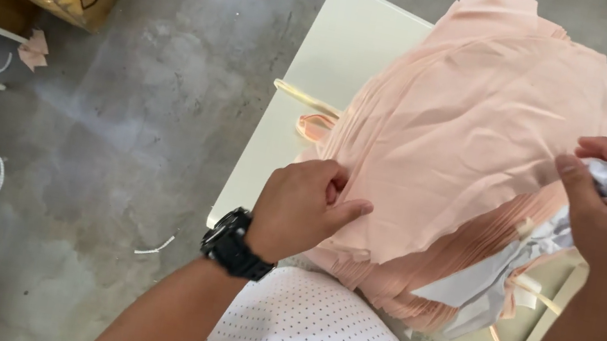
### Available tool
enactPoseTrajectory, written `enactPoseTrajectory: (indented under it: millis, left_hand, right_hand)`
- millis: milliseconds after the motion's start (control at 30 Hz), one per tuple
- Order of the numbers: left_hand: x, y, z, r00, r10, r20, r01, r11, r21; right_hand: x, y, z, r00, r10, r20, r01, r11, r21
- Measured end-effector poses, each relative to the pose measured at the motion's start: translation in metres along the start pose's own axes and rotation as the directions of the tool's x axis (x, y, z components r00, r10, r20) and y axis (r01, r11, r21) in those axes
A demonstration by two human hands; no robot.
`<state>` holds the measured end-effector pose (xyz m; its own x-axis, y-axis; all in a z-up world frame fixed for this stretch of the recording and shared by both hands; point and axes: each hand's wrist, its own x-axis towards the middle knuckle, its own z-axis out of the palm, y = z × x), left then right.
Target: Untying and organizing bundles of fabric pieces at a sewing workstation
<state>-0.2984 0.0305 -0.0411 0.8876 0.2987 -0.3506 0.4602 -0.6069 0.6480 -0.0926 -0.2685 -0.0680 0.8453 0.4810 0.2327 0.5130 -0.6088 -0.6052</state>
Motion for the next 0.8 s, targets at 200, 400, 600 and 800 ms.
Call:
enactPoseTrajectory:
  millis: [200, 400, 600, 800]
  left_hand:
    - [0.013, -0.014, 0.009, 0.998, 0.066, 0.023, -0.061, 0.984, -0.165]
    - [0.016, -0.034, -0.006, 0.98, 0.012, 0.2, 0.1, 0.838, -0.537]
    - [0.016, -0.04, -0.012, 0.951, 0.008, 0.309, 0.222, 0.677, -0.702]
    - [0.011, -0.052, 0.0, 0.964, 0.056, 0.259, 0.155, 0.672, -0.724]
  right_hand:
    - [-0.003, -0.012, 0.02, 0.986, -0.153, -0.062, 0.151, 0.988, -0.035]
    - [-0.03, -0.008, 0.01, 0.963, 0.21, -0.17, -0.189, 0.973, 0.135]
    - [-0.042, -0.05, 0.007, 0.755, 0.637, 0.159, -0.656, 0.731, 0.188]
    - [-0.01, -0.029, 0.029, 0.86, 0.465, 0.211, -0.468, 0.883, -0.038]
